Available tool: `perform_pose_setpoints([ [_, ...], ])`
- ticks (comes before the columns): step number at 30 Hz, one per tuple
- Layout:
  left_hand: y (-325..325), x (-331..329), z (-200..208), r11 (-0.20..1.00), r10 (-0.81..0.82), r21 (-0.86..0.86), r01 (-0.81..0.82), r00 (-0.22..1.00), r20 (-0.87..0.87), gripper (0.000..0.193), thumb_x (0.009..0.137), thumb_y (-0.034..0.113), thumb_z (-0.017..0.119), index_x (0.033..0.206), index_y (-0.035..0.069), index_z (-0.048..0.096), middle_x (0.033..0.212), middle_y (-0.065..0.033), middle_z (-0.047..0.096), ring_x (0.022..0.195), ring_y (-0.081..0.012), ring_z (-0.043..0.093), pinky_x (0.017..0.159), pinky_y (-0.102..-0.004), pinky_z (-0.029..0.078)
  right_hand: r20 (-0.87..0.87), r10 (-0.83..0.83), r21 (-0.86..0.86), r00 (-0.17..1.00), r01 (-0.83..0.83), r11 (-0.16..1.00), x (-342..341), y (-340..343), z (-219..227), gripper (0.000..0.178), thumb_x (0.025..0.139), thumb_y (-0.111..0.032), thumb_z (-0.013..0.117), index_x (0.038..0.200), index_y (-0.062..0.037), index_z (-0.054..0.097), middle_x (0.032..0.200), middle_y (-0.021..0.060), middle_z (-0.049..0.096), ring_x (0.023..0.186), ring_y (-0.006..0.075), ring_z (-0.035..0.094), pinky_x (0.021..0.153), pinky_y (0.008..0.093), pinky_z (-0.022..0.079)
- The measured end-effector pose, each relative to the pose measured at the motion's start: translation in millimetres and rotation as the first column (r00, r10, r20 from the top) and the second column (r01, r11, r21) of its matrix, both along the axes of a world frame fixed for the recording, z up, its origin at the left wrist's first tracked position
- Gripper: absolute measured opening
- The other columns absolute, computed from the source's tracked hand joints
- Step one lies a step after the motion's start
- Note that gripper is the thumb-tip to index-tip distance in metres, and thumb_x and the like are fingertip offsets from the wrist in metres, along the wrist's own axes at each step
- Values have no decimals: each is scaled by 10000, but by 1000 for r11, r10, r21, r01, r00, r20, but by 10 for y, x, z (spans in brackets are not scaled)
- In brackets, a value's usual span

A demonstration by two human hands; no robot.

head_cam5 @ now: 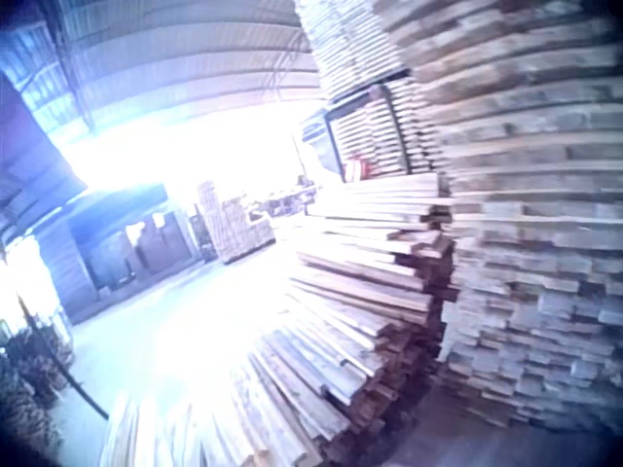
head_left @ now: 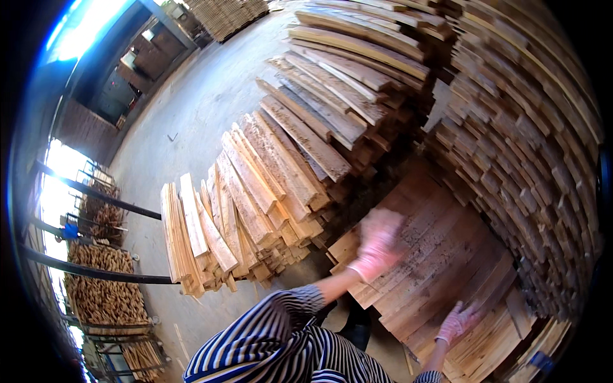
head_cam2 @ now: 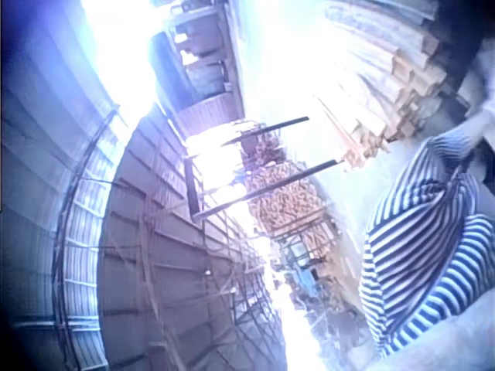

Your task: The person picks up wooden planks from a large pile and places them onto a wooden pallet. They repeat this process, moving planks one by one or in small groups to build a new stack on the pallet.

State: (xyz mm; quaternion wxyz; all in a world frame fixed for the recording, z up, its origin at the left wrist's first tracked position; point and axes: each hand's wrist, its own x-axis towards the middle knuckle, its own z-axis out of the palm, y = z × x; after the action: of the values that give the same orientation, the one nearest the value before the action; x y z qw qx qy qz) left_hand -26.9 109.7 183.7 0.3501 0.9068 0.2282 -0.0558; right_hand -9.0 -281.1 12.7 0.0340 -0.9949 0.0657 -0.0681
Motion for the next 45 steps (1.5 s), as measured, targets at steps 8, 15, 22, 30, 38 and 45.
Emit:
perform_pose_setpoints([
  [8, 3013, -1641, -472, 365, 925, 354, -861, 378, -36, 1118, 885, 598, 665, 1648, 80, 33, 1707, -216, 68, 1570, -419, 81, 1278, -479, 116, -105, 680, 659, 726, -462, 594, -1170, 2773, 844, 636, 964, -275, 641, 1530, -73, 432, 1548, 207, 440, 1439, 379, 407, 1207, 470, 321],
  [15, 3349, -2169, -487, 526, 849, 85, -847, 516, -112, 1262, 756, 393, 865, 1647, 94, 22, 1671, -244, 199, 1528, -394, 267, 1245, -421, 282, -48, 914, 930, 402, -315, 187, -1712, 4712, 1170, 661, 941, -341, 678, 1508, -79, 462, 1513, 191, 465, 1398, 339, 461, 1161, 416, 376],
  [22, 3614, -3082, -120, 197, 960, -881, -430, 268, 84, 1048, 753, -12, 738, 1631, 118, 181, 1078, -116, 630, 842, -220, 628, 796, -346, 600, -427, 865, 523, 263, -708, 474, -1916, 6019, 1423, 873, 848, -400, 749, 1543, -81, 329, 1480, 246, 491, 1354, 376, 495, 1111, 470, 421],
  [30, 2880, -3443, -244, 572, 818, -280, -771, 560, 130, 903, 863, 247, 784, 1620, 174, 297, 1603, -219, 372, 1411, -377, 450, 1217, -451, 346, -241, 967, 621, 79, -753, 216, -1766, 6178, 1612, 794, 826, -388, 765, 1467, -41, 450, 1519, 266, 439, 1421, 374, 429, 1161, 431, 384],
  [38, 3054, -3290, -1326, 125, 992, -706, -697, 89, 87, 868, 959, 385, 694, 1628, 81, 233, 1610, -221, 369, 1452, -337, 412, 1174, -364, 341, -278, 946, 959, -167, -96, 265, -1989, 6114, 1392, 1226, 808, -697, 725, 1615, 22, 145, 1640, 290, 253, 1531, 366, 271, 1231, 390, 263],
  [45, 3007, -3168, -829, 42, 990, -732, -680, 126, -60, 854, 1002, 327, 614, 1637, 60, 110, 1591, -213, 383, 1403, -348, 445, 1122, -445, 404, -353, 932, 930, -87, -136, 340, -1935, 6101, 1511, 1219, 784, -530, 840, 1620, 26, 147, 1548, 277, 429, 1430, 288, 442, 1158, 329, 347],
])
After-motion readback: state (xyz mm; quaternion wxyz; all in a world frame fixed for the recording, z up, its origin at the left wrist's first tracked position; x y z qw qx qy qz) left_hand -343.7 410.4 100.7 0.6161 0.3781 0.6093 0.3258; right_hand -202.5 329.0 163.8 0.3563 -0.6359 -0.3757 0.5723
